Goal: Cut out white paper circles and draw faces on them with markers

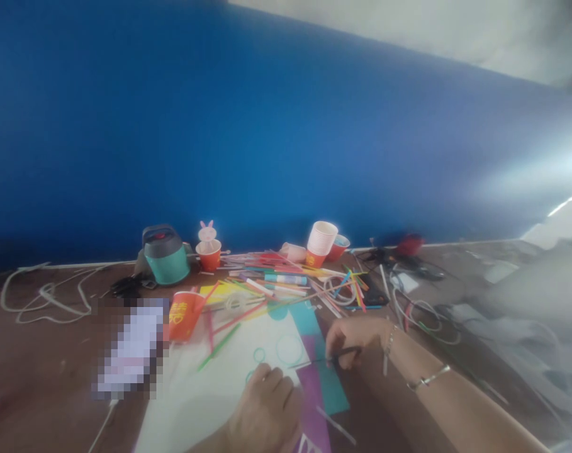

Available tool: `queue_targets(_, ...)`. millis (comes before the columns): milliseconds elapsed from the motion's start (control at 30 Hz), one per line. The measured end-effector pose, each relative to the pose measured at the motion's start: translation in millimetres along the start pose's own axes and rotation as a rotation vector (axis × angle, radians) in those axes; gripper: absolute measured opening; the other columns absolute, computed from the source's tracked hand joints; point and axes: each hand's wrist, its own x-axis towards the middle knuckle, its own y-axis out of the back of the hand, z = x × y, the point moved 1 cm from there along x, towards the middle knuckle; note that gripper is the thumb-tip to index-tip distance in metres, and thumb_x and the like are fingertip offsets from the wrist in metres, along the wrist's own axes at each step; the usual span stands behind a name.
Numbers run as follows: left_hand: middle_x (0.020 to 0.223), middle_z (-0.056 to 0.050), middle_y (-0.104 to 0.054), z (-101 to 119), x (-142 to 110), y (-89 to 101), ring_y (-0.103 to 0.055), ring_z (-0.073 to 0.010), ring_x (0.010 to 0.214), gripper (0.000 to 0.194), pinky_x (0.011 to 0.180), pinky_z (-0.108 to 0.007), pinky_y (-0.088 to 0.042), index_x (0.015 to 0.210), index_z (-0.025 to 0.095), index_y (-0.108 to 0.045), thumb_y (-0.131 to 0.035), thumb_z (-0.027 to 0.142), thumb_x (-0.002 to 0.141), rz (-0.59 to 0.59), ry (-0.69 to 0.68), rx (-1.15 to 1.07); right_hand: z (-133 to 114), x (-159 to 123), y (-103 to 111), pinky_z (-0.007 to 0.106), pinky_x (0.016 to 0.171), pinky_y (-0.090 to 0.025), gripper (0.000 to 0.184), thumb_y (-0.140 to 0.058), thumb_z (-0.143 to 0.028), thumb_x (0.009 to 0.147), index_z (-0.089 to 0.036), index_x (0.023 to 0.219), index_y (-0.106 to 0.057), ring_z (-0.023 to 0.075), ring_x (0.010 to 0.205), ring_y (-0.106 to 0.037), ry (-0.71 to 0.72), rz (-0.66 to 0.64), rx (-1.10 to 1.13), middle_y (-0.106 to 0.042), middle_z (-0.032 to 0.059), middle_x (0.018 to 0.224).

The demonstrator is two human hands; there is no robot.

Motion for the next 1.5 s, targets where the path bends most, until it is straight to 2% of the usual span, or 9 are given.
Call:
queue_targets(200,0.061,0.001,-0.048,-0.8,-0.8,-0.5,-0.04,-0.0158,0.06,0.012,0.062,-0.034,-0.026,0.067,0.02,-0.045,-0.056,0.016,0.073,0.0,0.003,-0.014,-2.4,10.2,-5.7,0.014,0.046,-0.042,0.036,-0.079,-0.024,0.056,-0.017,0.091,-0.074,0.0056,0.051,-0.055,0.014,0.009,-0.014,-0.068,-0.0017,0.07)
queue_targets(300,0.061,0.001,-0.048,-1.3,-0.5,1.4,-0.039,-0.0157,0.059,0.012,0.062,-0.034,-0.025,0.067,0.02,-0.045,-0.053,0.015,0.075,0.014,0.011,-0.009,-2.5,11.4,-6.7,0.012,0.044,-0.04,0.035,-0.078,-0.026,0.059,-0.017,0.093,-0.074,0.0049,0.05,-0.054,0.042,0.035,-0.049,-0.069,-0.0005,0.073)
queue_targets(467,0.061,0.001,-0.048,-1.2,2.1,3.3,-0.038,-0.016,0.06,0.011,0.062,-0.034,-0.026,0.068,0.019,-0.046,-0.051,0.014,0.075,0.017,0.016,-0.012,-1.0,11.1,-8.9,0.011,0.04,-0.035,0.036,-0.079,-0.025,0.057,-0.017,0.091,-0.074,0.0044,0.048,-0.054,0.042,0.032,-0.022,-0.066,-0.0019,0.067)
queue_targets(733,0.059,0.001,-0.047,-1.6,1.3,2.4,-0.038,-0.0159,0.058,0.013,0.062,-0.033,-0.026,0.065,0.019,-0.046,-0.049,0.011,0.075,0.066,0.05,-0.013,-7.2,12.6,-19.1,0.013,0.042,-0.04,0.032,-0.078,-0.023,0.055,-0.014,0.085,-0.073,0.0038,0.044,-0.051,0.074,0.09,-0.008,-0.064,-0.0033,0.062)
queue_targets(933,0.059,0.0,-0.048,-1.4,2.7,4.3,-0.039,-0.0165,0.058,0.014,0.061,-0.033,-0.027,0.066,0.018,-0.047,-0.048,0.008,0.075,0.113,0.077,-0.011,-6.2,7.6,-23.3,0.012,0.039,-0.037,0.035,-0.079,-0.027,0.056,-0.014,0.088,-0.068,0.0044,0.044,-0.054,0.008,0.066,0.103,-0.063,-0.0046,0.063)
queue_targets(1033,0.058,0.001,-0.048,-1.4,6.1,6.6,-0.04,-0.0159,0.057,0.018,0.061,-0.033,-0.028,0.066,0.018,-0.047,-0.047,0.003,0.076,0.16,0.14,-0.009,-11.1,-1.8,-35.3,0.012,0.036,-0.033,0.033,-0.077,-0.03,0.059,-0.015,0.087,-0.066,0.0052,0.043,-0.054,0.03,0.062,0.143,-0.061,-0.0053,0.06)
queue_targets(1200,0.057,0.001,-0.049,-1.0,7.7,9.5,-0.041,-0.0159,0.055,0.02,0.06,-0.033,-0.027,0.068,0.018,-0.047,-0.046,0.001,0.077,0.185,0.173,-0.025,-15.0,-8.7,-73.7,0.013,0.035,-0.033,0.023,-0.066,-0.037,0.074,-0.015,0.071,-0.06,0.0055,0.043,-0.052,0.162,0.136,0.235,-0.055,-0.005,0.056)
queue_targets(1367,0.057,0.001,-0.047,0.5,5.1,10.2,-0.041,-0.0158,0.054,0.019,0.058,-0.033,-0.026,0.069,0.018,-0.048,-0.045,0.003,0.079,0.173,0.146,-0.037,-7.1,5.7,-97.3,0.014,0.034,-0.028,0.023,-0.063,-0.037,0.075,-0.015,0.07,-0.059,0.0057,0.043,-0.049,0.185,0.201,0.387,-0.055,-0.0041,0.055)
queue_targets(1500,0.056,0.001,-0.047,0.2,4.9,10.1,-0.041,-0.0158,0.052,0.018,0.057,-0.033,-0.026,0.071,0.017,-0.049,-0.044,0.002,0.079,0.182,0.143,-0.028,-7.3,19.9,-107.3,0.015,0.036,-0.032,0.024,-0.062,-0.039,0.073,-0.015,0.068,-0.058,0.0061,0.042,-0.049,0.21,0.268,0.476,-0.052,-0.0044,0.053)
